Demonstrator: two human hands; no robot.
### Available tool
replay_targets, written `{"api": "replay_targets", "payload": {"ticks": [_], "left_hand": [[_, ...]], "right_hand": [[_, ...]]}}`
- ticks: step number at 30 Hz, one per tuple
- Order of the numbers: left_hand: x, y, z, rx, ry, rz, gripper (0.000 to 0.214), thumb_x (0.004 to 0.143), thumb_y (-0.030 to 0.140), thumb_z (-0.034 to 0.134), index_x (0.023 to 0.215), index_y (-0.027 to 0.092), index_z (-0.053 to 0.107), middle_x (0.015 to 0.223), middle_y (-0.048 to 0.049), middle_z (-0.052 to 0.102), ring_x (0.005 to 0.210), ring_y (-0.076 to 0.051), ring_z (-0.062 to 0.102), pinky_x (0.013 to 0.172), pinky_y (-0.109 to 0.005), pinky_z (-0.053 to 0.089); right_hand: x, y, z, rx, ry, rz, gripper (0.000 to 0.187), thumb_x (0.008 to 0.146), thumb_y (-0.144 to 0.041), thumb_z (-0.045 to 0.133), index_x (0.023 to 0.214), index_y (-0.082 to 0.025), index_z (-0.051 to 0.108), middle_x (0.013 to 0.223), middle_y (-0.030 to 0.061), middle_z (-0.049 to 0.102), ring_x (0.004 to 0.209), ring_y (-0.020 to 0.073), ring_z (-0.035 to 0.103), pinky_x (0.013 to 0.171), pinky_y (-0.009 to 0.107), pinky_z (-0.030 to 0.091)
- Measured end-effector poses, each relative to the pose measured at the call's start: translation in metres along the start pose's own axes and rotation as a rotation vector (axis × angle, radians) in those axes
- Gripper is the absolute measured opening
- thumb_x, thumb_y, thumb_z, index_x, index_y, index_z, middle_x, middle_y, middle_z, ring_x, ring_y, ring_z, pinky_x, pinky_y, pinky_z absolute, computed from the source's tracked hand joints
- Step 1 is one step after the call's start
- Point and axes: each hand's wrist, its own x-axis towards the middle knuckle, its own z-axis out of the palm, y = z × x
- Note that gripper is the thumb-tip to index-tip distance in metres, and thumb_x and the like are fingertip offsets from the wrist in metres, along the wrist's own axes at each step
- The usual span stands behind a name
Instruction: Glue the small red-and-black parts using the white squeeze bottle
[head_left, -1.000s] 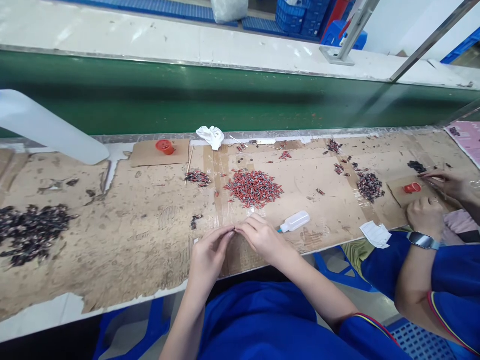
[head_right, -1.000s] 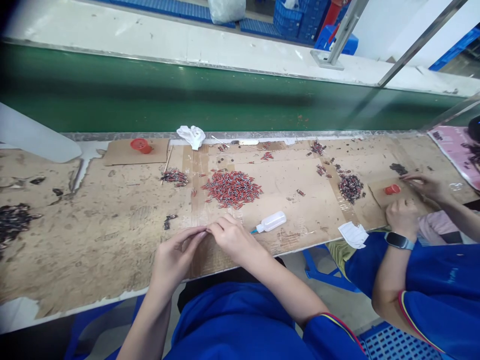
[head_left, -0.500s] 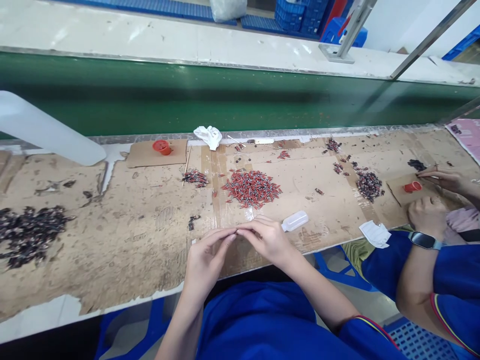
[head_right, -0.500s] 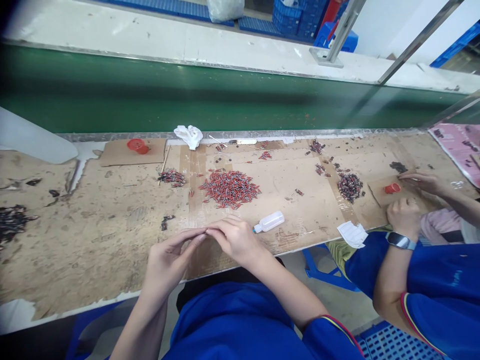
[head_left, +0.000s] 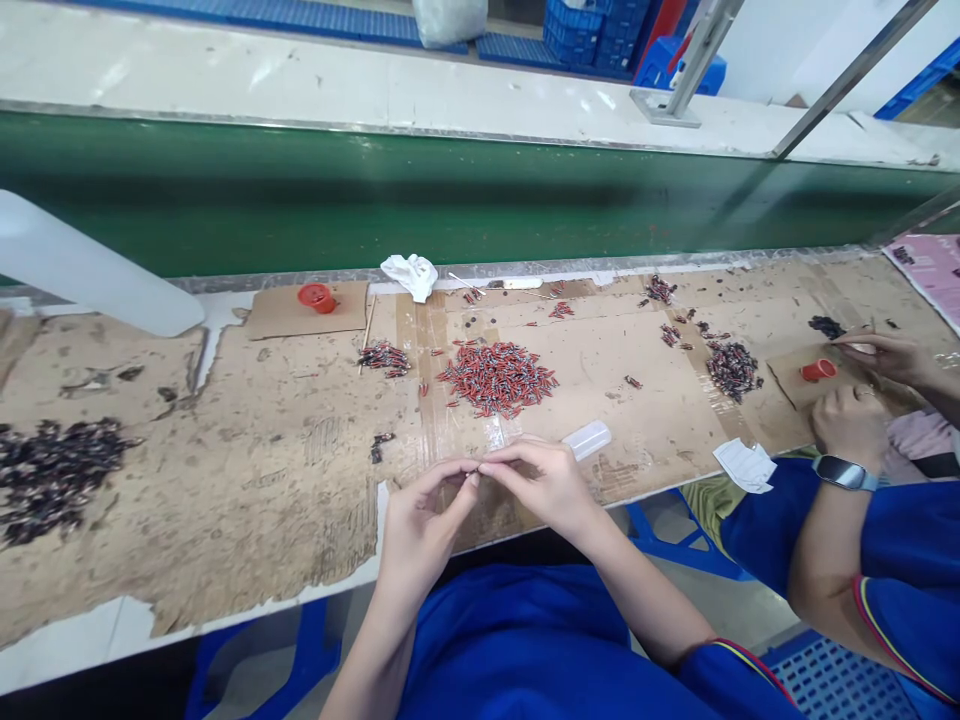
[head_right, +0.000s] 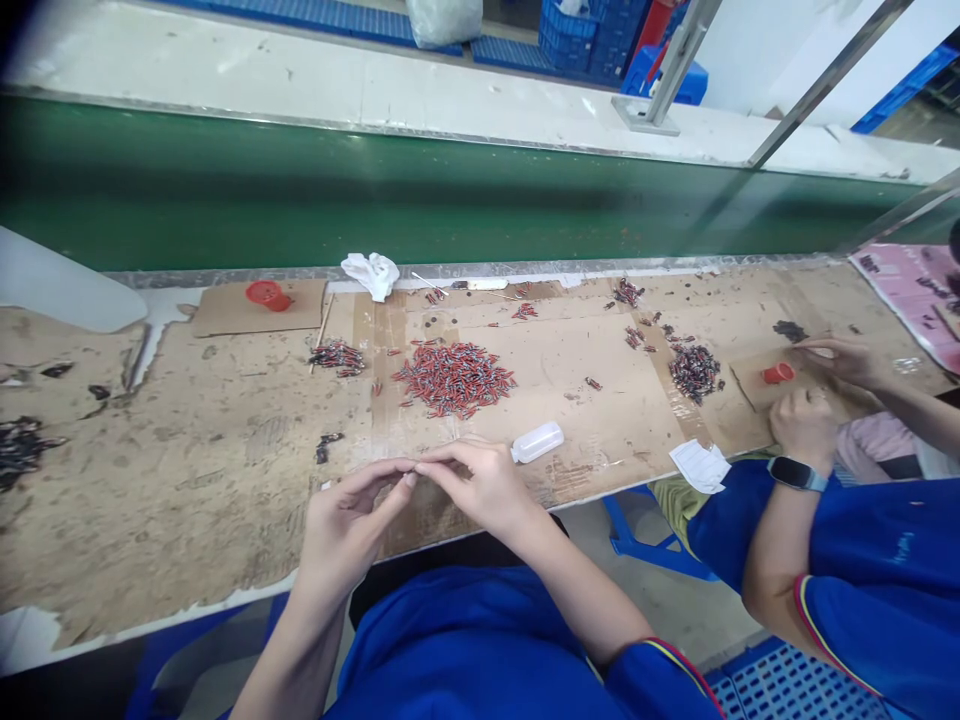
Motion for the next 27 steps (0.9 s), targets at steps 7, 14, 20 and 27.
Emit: {"api": "replay_targets", "payload": {"ticks": [7, 14, 20, 27], "left_hand": [[-0.004, 0.007, 0.013, -0.082, -0.031, -0.011, 0.023, 0.075, 0.040, 0.070, 0.081, 0.018, 0.074, 0.082, -0.0067, 0.075, 0.079, -0.020, 0.071, 0.077, -0.030, 0.059], [0.007, 0.024, 0.044, -0.027, -0.161, 0.149, 0.019, 0.083, 0.034, 0.063, 0.090, 0.020, 0.074, 0.090, -0.0065, 0.076, 0.086, -0.019, 0.071, 0.083, -0.032, 0.058], [0.040, 0.027, 0.015, 0.370, -0.049, 0.434, 0.033, 0.091, 0.025, 0.050, 0.122, 0.022, 0.062, 0.116, -0.0077, 0.070, 0.108, -0.021, 0.064, 0.095, -0.040, 0.052], [0.058, 0.002, -0.068, 1.113, -0.210, 0.308, 0.041, 0.080, 0.009, 0.039, 0.103, 0.020, 0.071, 0.103, -0.0114, 0.071, 0.096, -0.030, 0.062, 0.081, -0.041, 0.050]], "right_hand": [[-0.017, -0.009, -0.006, 0.047, 0.123, 0.053, 0.013, 0.085, -0.027, 0.068, 0.093, -0.021, 0.076, 0.083, 0.0058, 0.076, 0.075, 0.0176, 0.070, 0.072, 0.031, 0.058], [-0.023, -0.005, -0.031, -0.039, 0.277, 0.001, 0.011, 0.086, -0.023, 0.067, 0.090, -0.023, 0.076, 0.079, 0.0042, 0.073, 0.071, 0.0164, 0.067, 0.068, 0.030, 0.056], [-0.015, 0.035, -0.090, -0.436, 0.461, 0.067, 0.022, 0.090, -0.033, 0.058, 0.094, -0.020, 0.075, 0.095, 0.0103, 0.072, 0.086, 0.0229, 0.068, 0.081, 0.041, 0.057], [-0.027, 0.053, -0.123, -0.694, -0.054, -0.042, 0.046, 0.081, -0.045, 0.071, 0.122, -0.026, 0.066, 0.135, 0.0127, 0.056, 0.129, 0.0353, 0.043, 0.103, 0.059, 0.042]]}}
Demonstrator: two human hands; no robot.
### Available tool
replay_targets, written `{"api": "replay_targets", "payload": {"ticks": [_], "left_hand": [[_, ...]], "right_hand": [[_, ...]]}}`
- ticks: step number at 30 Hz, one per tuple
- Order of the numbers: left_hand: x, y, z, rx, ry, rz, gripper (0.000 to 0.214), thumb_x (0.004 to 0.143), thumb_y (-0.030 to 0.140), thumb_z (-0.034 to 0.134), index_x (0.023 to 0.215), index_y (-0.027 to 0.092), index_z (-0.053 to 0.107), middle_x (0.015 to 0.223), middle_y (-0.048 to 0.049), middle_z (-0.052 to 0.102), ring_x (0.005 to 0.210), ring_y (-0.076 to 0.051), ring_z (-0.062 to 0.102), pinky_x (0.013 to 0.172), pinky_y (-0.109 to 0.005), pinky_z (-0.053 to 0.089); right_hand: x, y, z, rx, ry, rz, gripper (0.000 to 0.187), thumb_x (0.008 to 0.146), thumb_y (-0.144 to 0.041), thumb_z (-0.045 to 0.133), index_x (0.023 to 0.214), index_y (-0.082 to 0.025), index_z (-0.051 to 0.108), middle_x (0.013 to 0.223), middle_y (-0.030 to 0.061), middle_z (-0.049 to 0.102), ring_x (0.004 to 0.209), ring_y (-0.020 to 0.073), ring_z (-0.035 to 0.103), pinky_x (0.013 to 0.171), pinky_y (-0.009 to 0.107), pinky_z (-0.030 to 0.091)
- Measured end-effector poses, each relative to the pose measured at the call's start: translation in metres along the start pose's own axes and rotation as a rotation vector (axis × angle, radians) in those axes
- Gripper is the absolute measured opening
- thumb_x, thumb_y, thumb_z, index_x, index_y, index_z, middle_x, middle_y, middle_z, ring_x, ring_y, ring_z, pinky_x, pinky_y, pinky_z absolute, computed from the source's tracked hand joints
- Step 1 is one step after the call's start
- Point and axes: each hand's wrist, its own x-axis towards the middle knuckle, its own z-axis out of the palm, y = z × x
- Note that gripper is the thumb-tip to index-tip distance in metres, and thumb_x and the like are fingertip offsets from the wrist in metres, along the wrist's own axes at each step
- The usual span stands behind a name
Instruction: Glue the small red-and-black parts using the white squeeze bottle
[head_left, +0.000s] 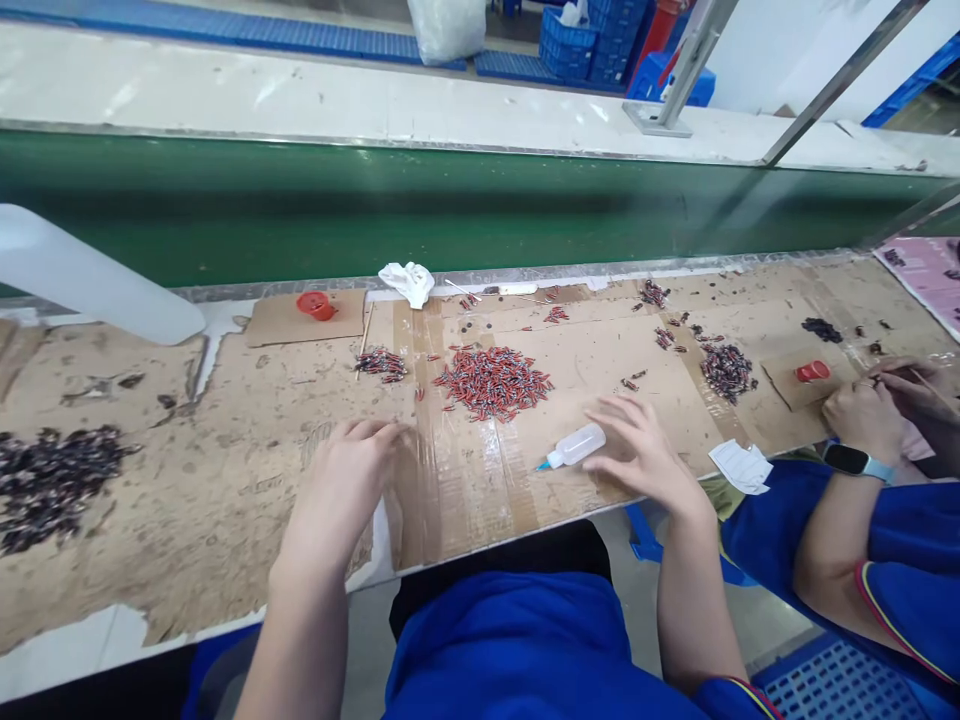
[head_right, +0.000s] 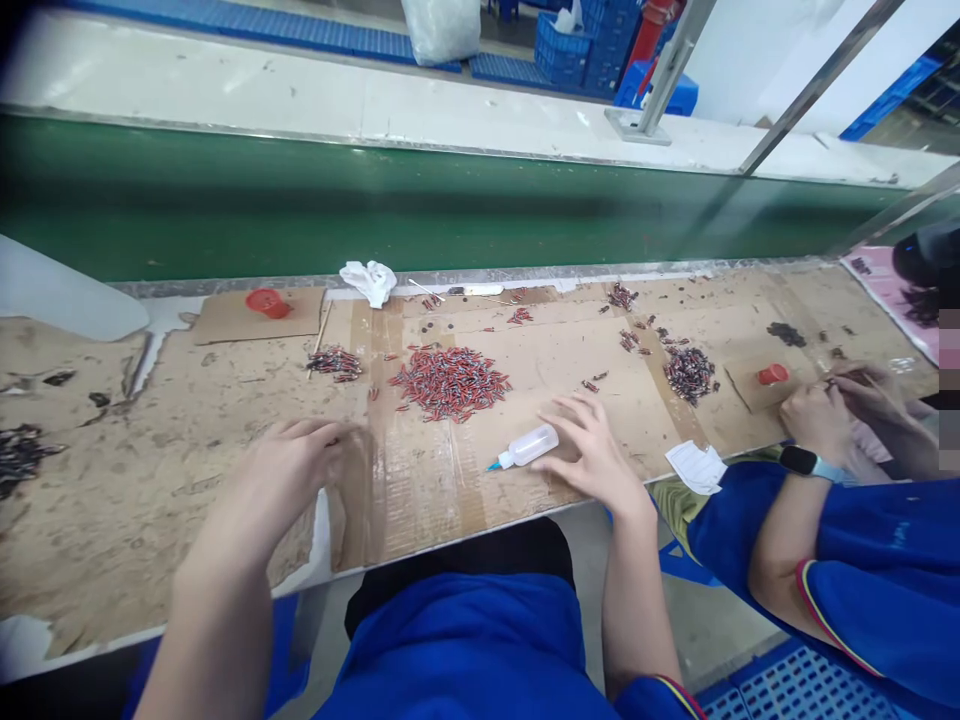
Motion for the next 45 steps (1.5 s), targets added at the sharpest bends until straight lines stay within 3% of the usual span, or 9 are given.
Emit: {"api": "replay_targets", "payload": {"ticks": [3, 6, 10, 13, 17, 20, 25, 30, 45], "left_hand": [[-0.003, -0.007, 0.001, 0.041, -0.059, -0.074, 0.039, 0.087, 0.017, 0.035, 0.100, 0.021, 0.071, 0.091, -0.0099, 0.069, 0.076, -0.025, 0.064, 0.063, -0.034, 0.047], [0.000, -0.002, 0.005, -0.036, -0.011, -0.085, 0.037, 0.090, 0.026, 0.037, 0.094, 0.023, 0.073, 0.085, -0.0074, 0.068, 0.065, -0.021, 0.063, 0.055, -0.030, 0.043], [0.003, 0.015, 0.018, -0.336, 0.063, 0.020, 0.035, 0.090, 0.033, 0.041, 0.085, 0.024, 0.073, 0.085, -0.0042, 0.070, 0.076, -0.019, 0.067, 0.067, -0.027, 0.050], [-0.003, 0.029, 0.032, -0.439, 0.087, 0.029, 0.035, 0.092, 0.038, 0.041, 0.082, 0.023, 0.072, 0.083, -0.0037, 0.070, 0.079, -0.018, 0.068, 0.072, -0.028, 0.052], [-0.013, 0.037, 0.046, -0.406, 0.163, -0.084, 0.037, 0.091, 0.048, 0.046, 0.078, 0.022, 0.069, 0.076, -0.0032, 0.069, 0.063, -0.017, 0.063, 0.063, -0.028, 0.051], [-0.018, 0.037, 0.047, -0.359, 0.191, -0.161, 0.043, 0.088, 0.057, 0.049, 0.072, 0.020, 0.066, 0.071, -0.0030, 0.065, 0.059, -0.017, 0.061, 0.060, -0.029, 0.050], [-0.026, 0.025, 0.046, -0.222, 0.314, -0.100, 0.044, 0.087, 0.061, 0.051, 0.092, 0.021, 0.070, 0.092, -0.0096, 0.070, 0.086, -0.026, 0.063, 0.077, -0.040, 0.052], [-0.030, 0.016, 0.055, -0.328, 0.380, 0.119, 0.026, 0.093, 0.037, 0.050, 0.104, 0.024, 0.070, 0.093, -0.0066, 0.075, 0.092, -0.024, 0.065, 0.083, -0.040, 0.053], [-0.032, 0.037, 0.062, -0.638, 0.351, -0.036, 0.024, 0.090, 0.032, 0.059, 0.110, 0.025, 0.068, 0.092, -0.0025, 0.077, 0.085, -0.018, 0.073, 0.080, -0.035, 0.061]], "right_hand": [[0.001, -0.003, 0.007, 0.036, -0.098, -0.057, 0.045, 0.075, -0.040, 0.078, 0.118, -0.027, 0.067, 0.124, 0.0108, 0.065, 0.124, 0.0344, 0.044, 0.103, 0.058, 0.042], [0.004, -0.006, 0.014, 0.141, -0.052, -0.042, 0.028, 0.080, -0.036, 0.074, 0.106, -0.025, 0.070, 0.115, 0.0101, 0.069, 0.121, 0.0321, 0.048, 0.104, 0.057, 0.041], [0.003, -0.017, 0.019, 0.491, 0.090, 0.169, 0.039, 0.073, -0.049, 0.077, 0.099, -0.021, 0.068, 0.097, 0.0092, 0.072, 0.093, 0.0263, 0.064, 0.080, 0.041, 0.054], [0.002, -0.033, 0.028, 0.826, 0.228, 0.322, 0.048, 0.058, -0.057, 0.082, 0.087, -0.020, 0.070, 0.078, 0.0058, 0.071, 0.066, 0.0204, 0.063, 0.058, 0.031, 0.050], [0.008, -0.055, 0.044, 1.261, 0.394, 0.495, 0.045, 0.051, -0.055, 0.082, 0.077, -0.020, 0.069, 0.067, 0.0031, 0.068, 0.057, 0.0172, 0.059, 0.052, 0.028, 0.047], [0.016, -0.071, 0.055, 1.433, 0.398, 0.604, 0.039, 0.058, -0.051, 0.075, 0.079, -0.019, 0.068, 0.062, 0.0016, 0.064, 0.053, 0.0148, 0.056, 0.050, 0.026, 0.044], [0.028, -0.092, 0.066, 1.432, 0.391, 0.690, 0.033, 0.059, -0.044, 0.075, 0.077, -0.017, 0.068, 0.058, -0.0010, 0.061, 0.050, 0.0115, 0.051, 0.044, 0.021, 0.037], [0.036, -0.109, 0.075, 1.305, 0.398, 0.681, 0.025, 0.057, -0.037, 0.077, 0.068, -0.017, 0.068, 0.062, -0.0001, 0.065, 0.052, 0.0116, 0.053, 0.051, 0.023, 0.044], [0.033, -0.113, 0.089, 1.024, 0.293, 0.616, 0.026, 0.066, -0.042, 0.073, 0.066, -0.017, 0.070, 0.064, 0.0043, 0.070, 0.058, 0.0192, 0.062, 0.057, 0.030, 0.050]]}}
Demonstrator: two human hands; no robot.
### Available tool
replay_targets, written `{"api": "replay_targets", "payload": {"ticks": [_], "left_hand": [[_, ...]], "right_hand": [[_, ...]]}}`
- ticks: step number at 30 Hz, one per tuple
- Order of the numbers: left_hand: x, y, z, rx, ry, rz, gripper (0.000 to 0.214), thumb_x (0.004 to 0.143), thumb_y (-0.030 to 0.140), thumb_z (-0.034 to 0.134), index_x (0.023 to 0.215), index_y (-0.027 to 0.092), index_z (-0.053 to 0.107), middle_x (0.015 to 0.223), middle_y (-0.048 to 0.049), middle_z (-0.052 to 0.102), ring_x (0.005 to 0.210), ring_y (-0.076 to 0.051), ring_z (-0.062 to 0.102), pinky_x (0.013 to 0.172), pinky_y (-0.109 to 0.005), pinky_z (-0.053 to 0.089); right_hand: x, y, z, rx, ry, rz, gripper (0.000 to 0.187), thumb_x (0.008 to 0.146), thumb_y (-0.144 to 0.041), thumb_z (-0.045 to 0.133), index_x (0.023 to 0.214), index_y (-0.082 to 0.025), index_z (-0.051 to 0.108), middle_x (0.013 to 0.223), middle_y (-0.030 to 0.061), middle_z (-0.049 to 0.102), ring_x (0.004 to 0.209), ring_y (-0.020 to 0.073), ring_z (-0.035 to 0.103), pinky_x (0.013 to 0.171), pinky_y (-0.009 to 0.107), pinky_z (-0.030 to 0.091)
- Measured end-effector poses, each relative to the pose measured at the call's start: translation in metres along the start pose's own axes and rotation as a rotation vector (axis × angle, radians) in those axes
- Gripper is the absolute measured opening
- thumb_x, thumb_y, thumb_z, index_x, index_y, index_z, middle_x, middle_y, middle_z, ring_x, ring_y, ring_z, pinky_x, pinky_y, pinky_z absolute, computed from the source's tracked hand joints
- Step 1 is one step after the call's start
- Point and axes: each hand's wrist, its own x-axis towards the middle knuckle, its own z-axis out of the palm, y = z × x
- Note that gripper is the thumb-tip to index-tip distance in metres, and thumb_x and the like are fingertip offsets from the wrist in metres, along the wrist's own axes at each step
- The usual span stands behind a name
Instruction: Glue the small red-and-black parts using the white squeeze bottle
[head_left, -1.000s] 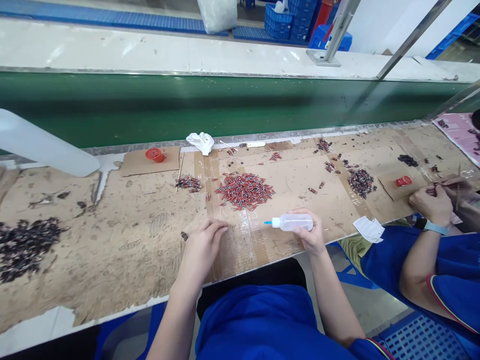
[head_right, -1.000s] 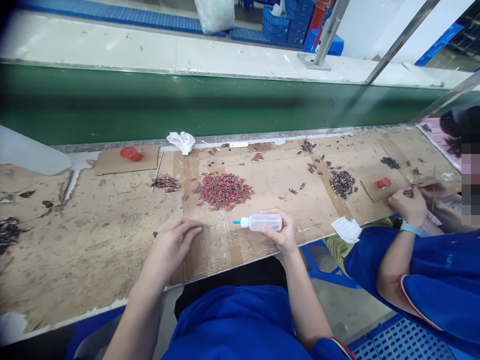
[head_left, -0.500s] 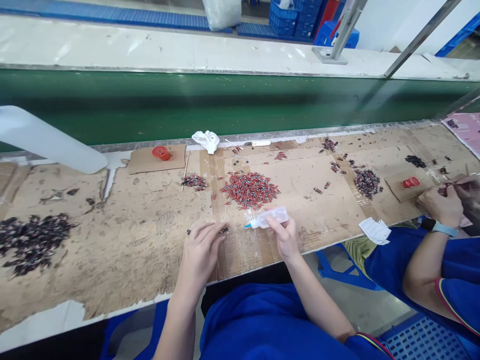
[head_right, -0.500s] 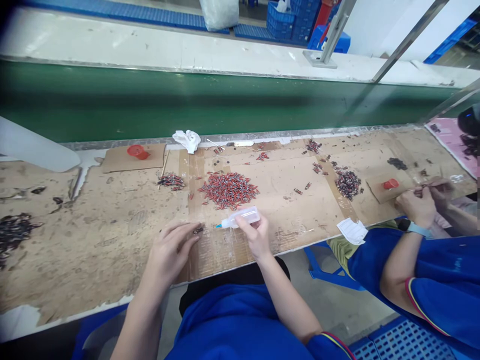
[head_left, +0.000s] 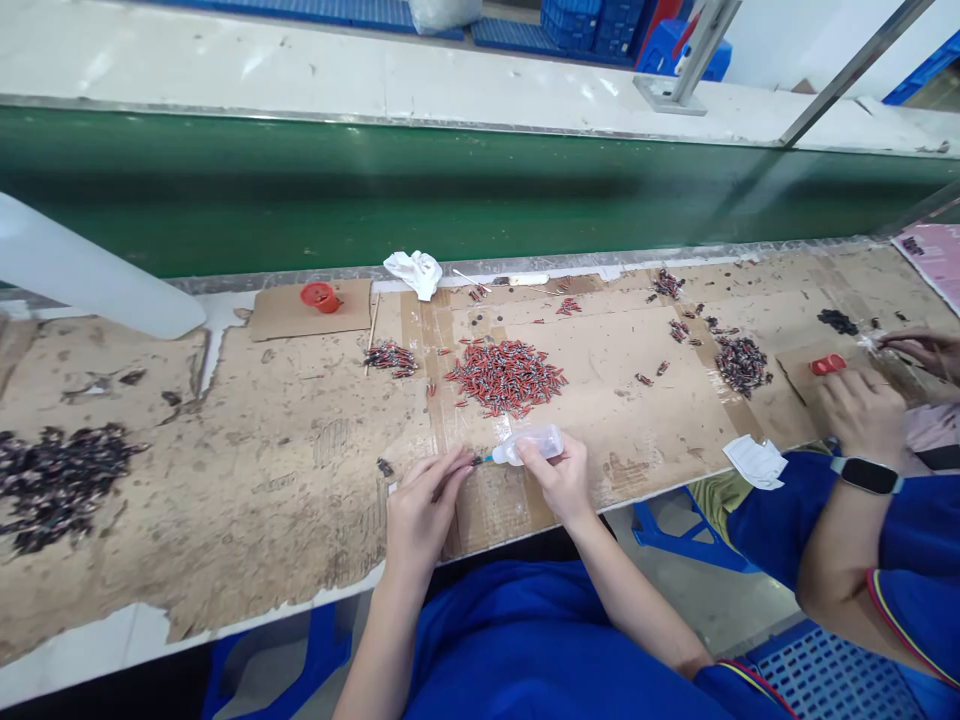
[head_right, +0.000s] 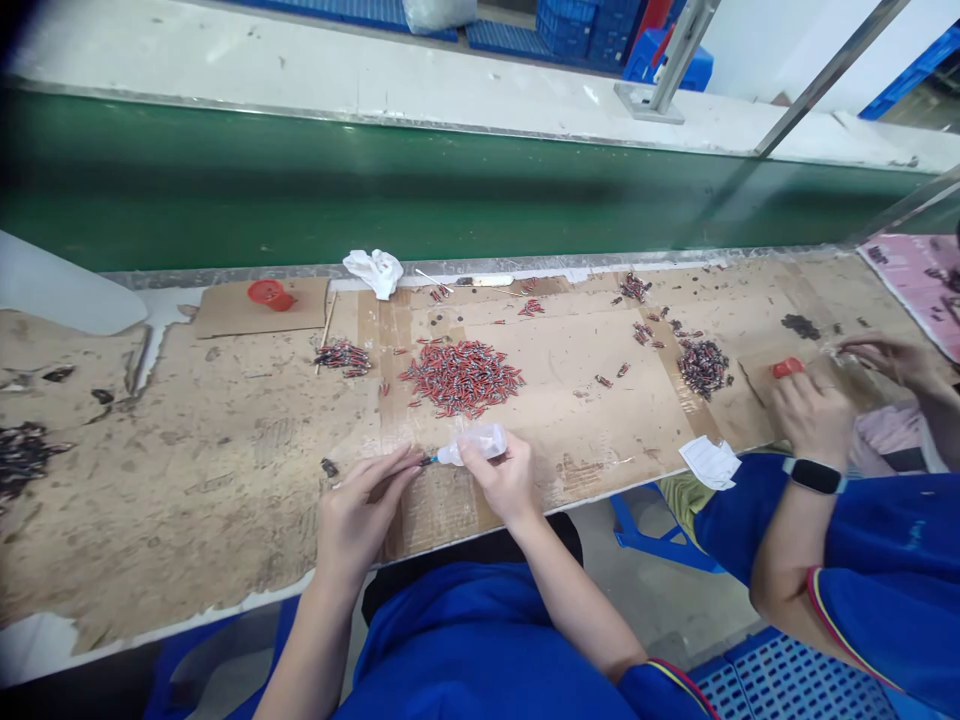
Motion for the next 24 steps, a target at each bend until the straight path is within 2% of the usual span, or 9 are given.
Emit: {"api": "replay_targets", "payload": {"ticks": [11, 20, 24], "left_hand": [[0.0005, 0.0018, -0.0011, 0.010, 0.002, 0.049, 0.027, 0.088, 0.023, 0.061, 0.115, 0.023, 0.066, 0.093, -0.0024, 0.077, 0.085, -0.016, 0.073, 0.078, -0.031, 0.061], [0.0000, 0.0014, -0.0010, -0.009, -0.003, 0.002, 0.024, 0.089, 0.029, 0.060, 0.111, 0.023, 0.068, 0.092, -0.0034, 0.077, 0.083, -0.018, 0.073, 0.079, -0.035, 0.061], [-0.0003, 0.0017, -0.0008, -0.008, -0.004, -0.032, 0.023, 0.089, 0.031, 0.059, 0.109, 0.023, 0.068, 0.092, -0.0038, 0.077, 0.083, -0.018, 0.073, 0.081, -0.037, 0.061]], "right_hand": [[-0.0006, 0.0033, 0.0033, -0.021, -0.032, -0.010, 0.025, 0.071, -0.041, 0.071, 0.067, -0.016, 0.068, 0.066, 0.0042, 0.069, 0.060, 0.0180, 0.061, 0.060, 0.029, 0.050], [-0.0013, 0.0042, 0.0013, 0.015, 0.024, -0.008, 0.024, 0.071, -0.041, 0.070, 0.067, -0.017, 0.068, 0.065, 0.0032, 0.069, 0.060, 0.0179, 0.060, 0.060, 0.030, 0.051], [-0.0008, 0.0044, 0.0015, 0.031, -0.020, -0.009, 0.025, 0.070, -0.042, 0.071, 0.069, -0.017, 0.069, 0.068, 0.0040, 0.071, 0.061, 0.0186, 0.062, 0.061, 0.031, 0.052]]}}
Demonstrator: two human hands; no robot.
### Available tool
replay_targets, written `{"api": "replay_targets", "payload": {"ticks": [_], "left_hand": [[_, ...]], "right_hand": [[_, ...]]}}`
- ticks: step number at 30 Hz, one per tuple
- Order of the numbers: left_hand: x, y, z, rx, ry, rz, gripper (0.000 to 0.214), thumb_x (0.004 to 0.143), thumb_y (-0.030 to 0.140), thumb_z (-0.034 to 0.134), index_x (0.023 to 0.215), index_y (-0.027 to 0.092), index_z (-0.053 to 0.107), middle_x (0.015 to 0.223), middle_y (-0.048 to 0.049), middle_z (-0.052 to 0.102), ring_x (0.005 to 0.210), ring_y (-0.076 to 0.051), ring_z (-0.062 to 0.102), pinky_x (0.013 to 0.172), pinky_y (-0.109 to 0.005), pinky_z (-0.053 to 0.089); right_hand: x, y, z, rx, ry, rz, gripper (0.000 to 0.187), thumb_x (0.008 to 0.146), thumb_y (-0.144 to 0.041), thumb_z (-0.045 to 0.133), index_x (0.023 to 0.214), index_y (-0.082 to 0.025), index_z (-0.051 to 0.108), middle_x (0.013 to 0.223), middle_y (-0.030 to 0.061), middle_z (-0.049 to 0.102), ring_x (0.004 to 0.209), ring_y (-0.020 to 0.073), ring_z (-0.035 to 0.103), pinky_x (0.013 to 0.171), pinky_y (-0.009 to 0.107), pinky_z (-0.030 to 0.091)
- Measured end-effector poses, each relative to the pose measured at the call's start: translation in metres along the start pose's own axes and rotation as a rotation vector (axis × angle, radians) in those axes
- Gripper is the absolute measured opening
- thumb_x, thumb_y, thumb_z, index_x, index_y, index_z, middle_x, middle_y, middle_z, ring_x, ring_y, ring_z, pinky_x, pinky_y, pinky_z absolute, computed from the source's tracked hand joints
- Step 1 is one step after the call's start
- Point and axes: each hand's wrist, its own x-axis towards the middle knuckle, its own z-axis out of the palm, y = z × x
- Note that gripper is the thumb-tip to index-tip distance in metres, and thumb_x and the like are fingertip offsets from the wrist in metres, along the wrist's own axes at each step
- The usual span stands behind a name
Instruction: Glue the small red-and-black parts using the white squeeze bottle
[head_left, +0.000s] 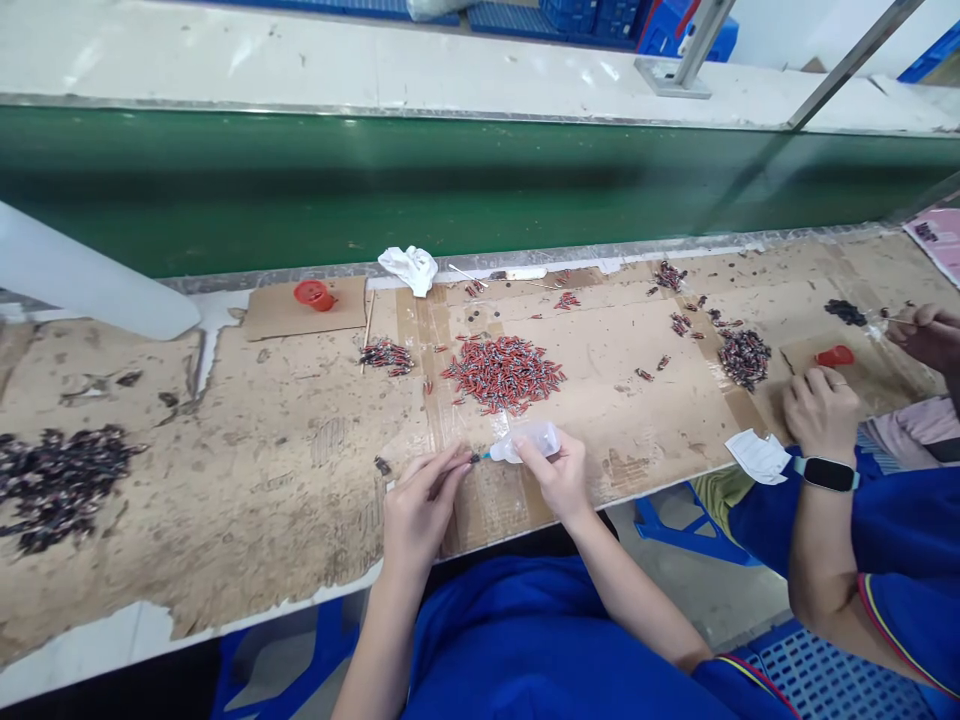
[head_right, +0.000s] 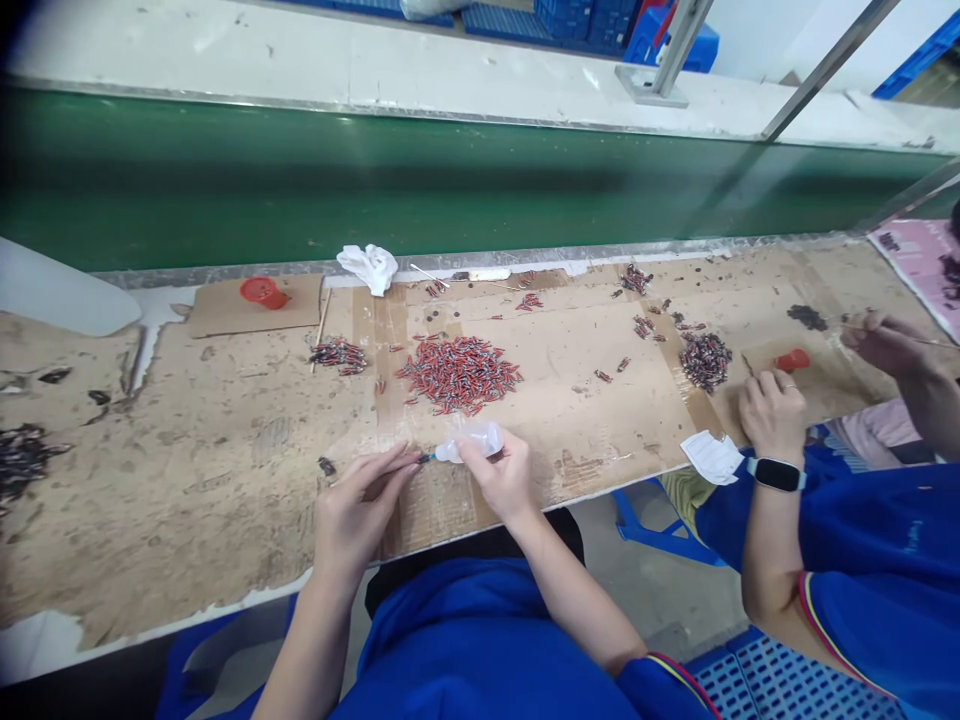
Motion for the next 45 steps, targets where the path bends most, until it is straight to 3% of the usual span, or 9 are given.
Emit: {"api": "replay_targets", "payload": {"ticks": [13, 16, 20, 25, 29, 32, 36, 39, 45], "left_hand": [[0.001, 0.000, 0.002, 0.043, 0.032, 0.036, 0.020, 0.089, 0.032, 0.059, 0.103, 0.023, 0.070, 0.090, -0.0046, 0.075, 0.087, -0.019, 0.070, 0.085, -0.039, 0.057], [0.003, -0.004, 0.001, 0.115, 0.040, 0.051, 0.019, 0.087, 0.036, 0.061, 0.097, 0.024, 0.072, 0.094, -0.0063, 0.074, 0.094, -0.023, 0.065, 0.090, -0.043, 0.052], [0.005, -0.008, -0.001, 0.190, 0.016, 0.054, 0.015, 0.086, 0.035, 0.061, 0.085, 0.027, 0.073, 0.101, -0.0068, 0.070, 0.100, -0.025, 0.061, 0.095, -0.048, 0.046], [0.004, -0.007, 0.000, 0.117, 0.015, 0.050, 0.018, 0.088, 0.038, 0.057, 0.084, 0.025, 0.069, 0.098, -0.0065, 0.071, 0.098, -0.024, 0.062, 0.094, -0.046, 0.046], [0.003, -0.004, 0.000, -0.010, 0.033, -0.004, 0.018, 0.088, 0.037, 0.058, 0.084, 0.023, 0.068, 0.091, -0.0056, 0.073, 0.094, -0.022, 0.065, 0.090, -0.042, 0.051], [0.001, -0.003, 0.000, -0.107, 0.048, -0.134, 0.019, 0.085, 0.037, 0.060, 0.086, 0.021, 0.069, 0.090, -0.0058, 0.074, 0.088, -0.020, 0.068, 0.085, -0.037, 0.055], [0.000, -0.001, 0.002, -0.218, 0.091, -0.262, 0.023, 0.081, 0.040, 0.064, 0.087, 0.018, 0.069, 0.087, -0.0062, 0.074, 0.080, -0.018, 0.070, 0.081, -0.034, 0.058], [0.002, 0.005, 0.005, -0.287, 0.106, -0.280, 0.025, 0.079, 0.041, 0.066, 0.088, 0.018, 0.070, 0.088, -0.0069, 0.075, 0.082, -0.019, 0.071, 0.082, -0.034, 0.058], [0.010, 0.022, 0.009, -0.382, 0.098, -0.297, 0.029, 0.079, 0.045, 0.065, 0.087, 0.018, 0.071, 0.088, -0.0076, 0.076, 0.084, -0.019, 0.072, 0.083, -0.033, 0.058]], "right_hand": [[0.001, -0.003, -0.001, -0.030, 0.053, -0.029, 0.025, 0.069, -0.040, 0.069, 0.059, -0.017, 0.062, 0.058, 0.0013, 0.063, 0.054, 0.0153, 0.056, 0.055, 0.028, 0.048], [0.000, -0.003, -0.014, -0.074, 0.076, -0.020, 0.027, 0.067, -0.042, 0.072, 0.075, -0.018, 0.066, 0.064, 0.0015, 0.066, 0.055, 0.0159, 0.058, 0.054, 0.027, 0.048], [-0.004, -0.010, -0.039, -0.416, 0.140, -0.028, 0.052, 0.066, -0.045, 0.077, 0.110, -0.022, 0.062, 0.066, -0.0016, 0.064, 0.054, 0.0165, 0.057, 0.057, 0.029, 0.050], [0.004, -0.030, -0.053, -0.916, 0.306, -0.388, 0.024, 0.085, -0.042, 0.065, 0.098, -0.024, 0.073, 0.105, 0.0128, 0.062, 0.092, 0.0280, 0.057, 0.084, 0.045, 0.048], [0.033, -0.040, -0.040, -1.001, -0.038, -0.570, 0.017, 0.089, -0.019, 0.062, 0.087, -0.026, 0.077, 0.093, 0.0097, 0.060, 0.096, 0.0267, 0.050, 0.084, 0.043, 0.048], [0.056, -0.040, -0.026, -1.053, -0.244, -0.558, 0.016, 0.086, -0.016, 0.066, 0.079, -0.026, 0.077, 0.089, 0.0079, 0.058, 0.095, 0.0242, 0.048, 0.075, 0.035, 0.048], [0.074, -0.036, -0.017, -1.159, -0.332, -0.485, 0.011, 0.081, -0.013, 0.072, 0.074, -0.022, 0.075, 0.089, 0.0099, 0.058, 0.094, 0.0246, 0.047, 0.064, 0.031, 0.044], [0.076, -0.036, -0.018, -1.172, -0.354, -0.480, 0.013, 0.083, -0.012, 0.070, 0.072, -0.020, 0.072, 0.088, 0.0105, 0.061, 0.094, 0.0248, 0.049, 0.066, 0.031, 0.045], [0.046, -0.052, -0.019, -0.796, -0.448, -0.579, 0.011, 0.092, -0.014, 0.058, 0.090, -0.017, 0.068, 0.086, 0.0057, 0.069, 0.088, 0.0186, 0.058, 0.084, 0.033, 0.049]]}}
